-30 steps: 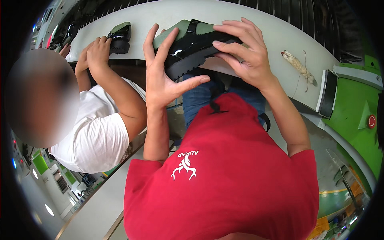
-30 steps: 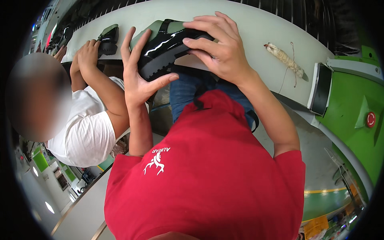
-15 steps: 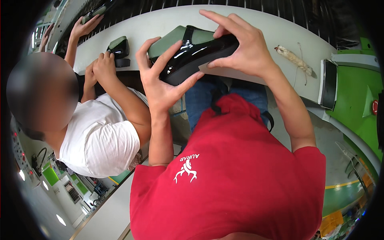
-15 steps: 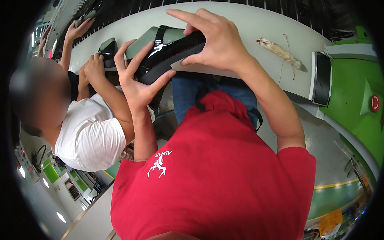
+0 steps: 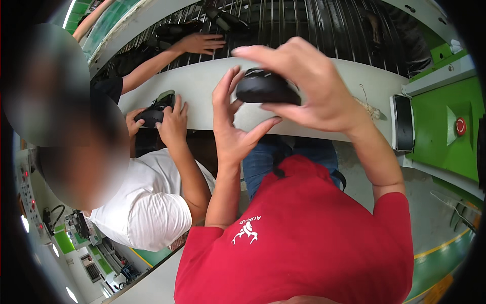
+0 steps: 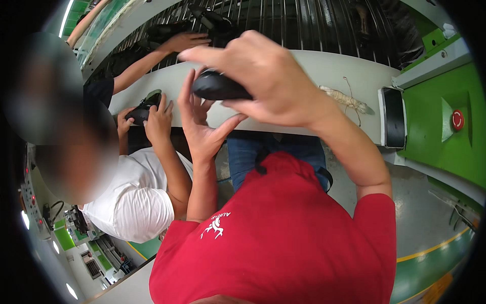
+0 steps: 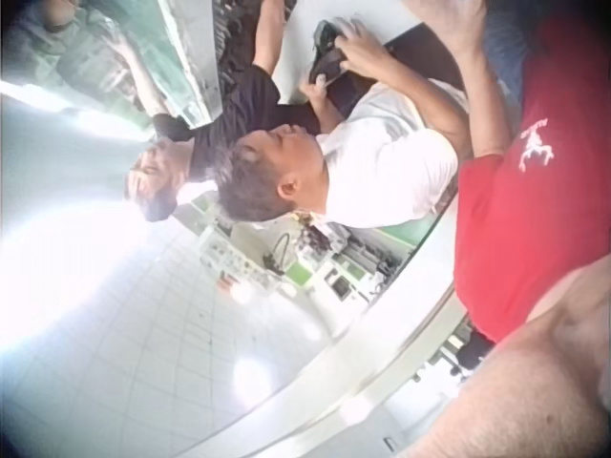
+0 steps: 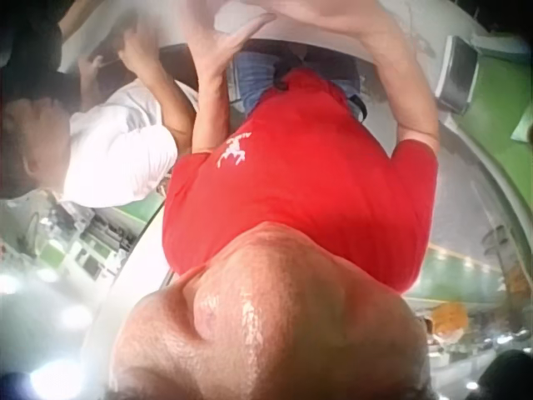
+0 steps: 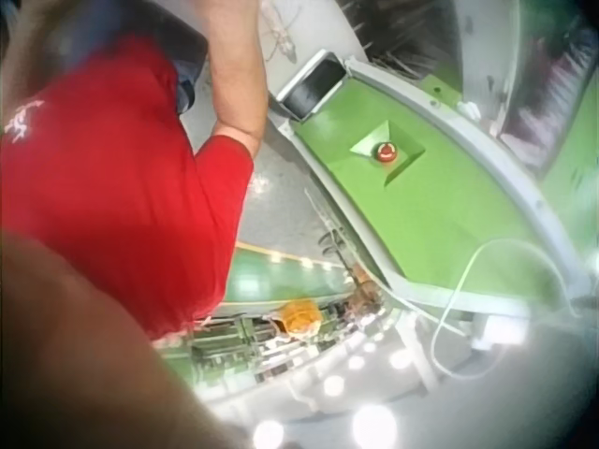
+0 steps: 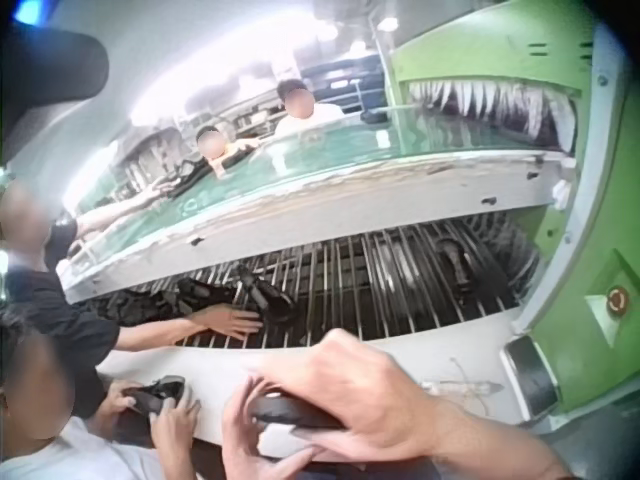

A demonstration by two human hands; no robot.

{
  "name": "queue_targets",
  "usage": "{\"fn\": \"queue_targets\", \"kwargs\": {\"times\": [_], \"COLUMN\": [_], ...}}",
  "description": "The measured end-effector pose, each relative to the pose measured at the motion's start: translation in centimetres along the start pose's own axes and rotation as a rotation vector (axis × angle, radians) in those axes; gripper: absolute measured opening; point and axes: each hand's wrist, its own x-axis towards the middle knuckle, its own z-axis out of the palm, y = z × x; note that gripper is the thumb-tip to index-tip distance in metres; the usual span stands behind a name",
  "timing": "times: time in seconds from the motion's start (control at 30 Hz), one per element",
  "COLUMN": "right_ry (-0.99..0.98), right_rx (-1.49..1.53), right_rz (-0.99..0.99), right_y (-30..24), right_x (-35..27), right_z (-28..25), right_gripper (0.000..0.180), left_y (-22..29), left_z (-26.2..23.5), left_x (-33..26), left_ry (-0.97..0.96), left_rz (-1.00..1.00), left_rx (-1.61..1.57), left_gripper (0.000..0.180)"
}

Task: The recorder is assembling and inspecting shoes on a conveyor belt in a factory setting.

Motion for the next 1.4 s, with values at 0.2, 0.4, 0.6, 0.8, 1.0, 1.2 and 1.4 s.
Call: {"fn": "queue_targets", "kwargs": {"times": [0.2, 0.4, 0.6, 0.8, 1.0, 1.2, 1.4], "right_ry": [-0.048, -0.284, -0.24, -0.148, -0.139, -0.126, -0.084], "right_rx": [0.096, 0.201, 0.059, -0.003, -0.104, -0.041, -0.086], "right_rz": [0.132, 0.532, 0.555, 0.46, 0.375, 0.411, 0.351], "right_y": [1.9, 8.5, 7.8, 8.6, 9.4, 9.7, 9.8], "right_x": [-2.7, -10.5, -11.2, -11.6, -11.7, -11.9, -11.5], "right_z": [0.5, 1.3, 3.2, 3.8, 4.0, 4.1, 4.3], "right_gripper": [0.107, 0.126, 0.126, 0.12, 0.119, 0.116, 0.116], "left_y": [-1.3, -6.0, -6.0, -6.4, -6.8, -5.8, -6.4], "left_z": [-1.4, -5.6, -5.1, -3.0, -2.6, -1.0, -0.8], "left_x": [1.1, -0.9, -0.6, -1.4, -0.9, 0.3, 0.4], "left_ry": [-0.043, -0.163, -0.22, -0.079, -0.035, -0.06, -0.035], "left_rz": [-0.158, -0.11, -0.14, -0.035, -0.068, 0.107, 0.22], "left_rx": [-0.037, 0.04, 0.341, 0.449, 0.472, 0.705, 0.766], "left_gripper": [0.072, 0.059, 0.062, 0.074, 0.068, 0.066, 0.065]}}
